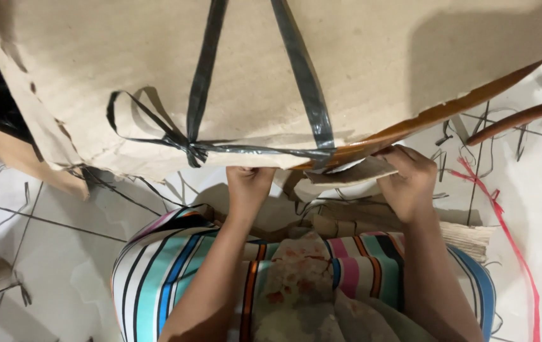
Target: Wrapping a wooden chair leg with protective paper and black plastic strips for packaging.
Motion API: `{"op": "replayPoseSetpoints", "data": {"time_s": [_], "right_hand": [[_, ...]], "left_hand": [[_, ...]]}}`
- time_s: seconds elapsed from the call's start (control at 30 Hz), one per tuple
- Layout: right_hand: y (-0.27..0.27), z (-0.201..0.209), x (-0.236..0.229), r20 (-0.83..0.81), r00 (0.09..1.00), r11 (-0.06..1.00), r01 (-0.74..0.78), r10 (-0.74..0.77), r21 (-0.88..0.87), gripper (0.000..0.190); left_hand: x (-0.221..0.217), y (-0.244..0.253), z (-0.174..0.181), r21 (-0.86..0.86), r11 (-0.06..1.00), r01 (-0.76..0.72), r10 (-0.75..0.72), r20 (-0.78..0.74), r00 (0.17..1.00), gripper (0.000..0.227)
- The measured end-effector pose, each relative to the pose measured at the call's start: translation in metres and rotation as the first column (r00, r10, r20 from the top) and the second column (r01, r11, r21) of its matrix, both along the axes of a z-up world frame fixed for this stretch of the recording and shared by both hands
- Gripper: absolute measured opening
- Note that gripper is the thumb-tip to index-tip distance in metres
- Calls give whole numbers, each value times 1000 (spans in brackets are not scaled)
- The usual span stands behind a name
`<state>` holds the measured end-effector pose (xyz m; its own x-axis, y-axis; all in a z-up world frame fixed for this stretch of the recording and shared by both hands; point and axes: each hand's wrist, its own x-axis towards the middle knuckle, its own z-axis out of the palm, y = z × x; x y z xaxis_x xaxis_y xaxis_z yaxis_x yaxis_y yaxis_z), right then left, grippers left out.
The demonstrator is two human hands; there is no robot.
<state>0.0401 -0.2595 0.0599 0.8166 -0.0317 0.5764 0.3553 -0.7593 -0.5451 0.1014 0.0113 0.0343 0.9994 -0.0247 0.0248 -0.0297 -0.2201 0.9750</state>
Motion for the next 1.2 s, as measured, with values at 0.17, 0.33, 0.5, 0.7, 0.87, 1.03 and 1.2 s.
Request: {"op": "replayPoseSetpoints", "data": {"time_s": [0.17, 0.33, 0.5, 0.7, 0.87, 1.03, 1.2], "right_hand": [[-20, -4, -8, -108, 991, 980, 95, -77, 175, 11], [-28, 25, -26, -298, 955, 865, 145, 5, 480, 25], [-29, 44, -35, -278, 952, 858, 32, 131, 513, 31], [-8, 47, -43, -198, 936, 887, -189, 293, 421, 26], [35, 48, -40, -210, 932, 911, -209, 296, 356, 20], [66, 53, -22, -42, 958, 925, -263, 285, 274, 31], [78, 56, -19, -7, 959, 938, -276, 284, 208, 37]], "left_hand": [[1, 12, 17, -43, 999, -5, 12, 142, 990, 7], [-3, 20, 24, -71, 997, -3, 20, 231, 973, 2], [-7, 36, 49, 300, 954, -8, -74, 260, 963, 36], [-9, 39, 85, 356, 904, 235, -229, -59, 972, 14], [-12, 45, 101, 207, 802, 560, -576, 23, 817, 12], [-13, 47, 101, 210, 786, 581, -611, 123, 782, 15], [-21, 48, 83, 239, 787, 569, -617, 306, 725, 11]]}}
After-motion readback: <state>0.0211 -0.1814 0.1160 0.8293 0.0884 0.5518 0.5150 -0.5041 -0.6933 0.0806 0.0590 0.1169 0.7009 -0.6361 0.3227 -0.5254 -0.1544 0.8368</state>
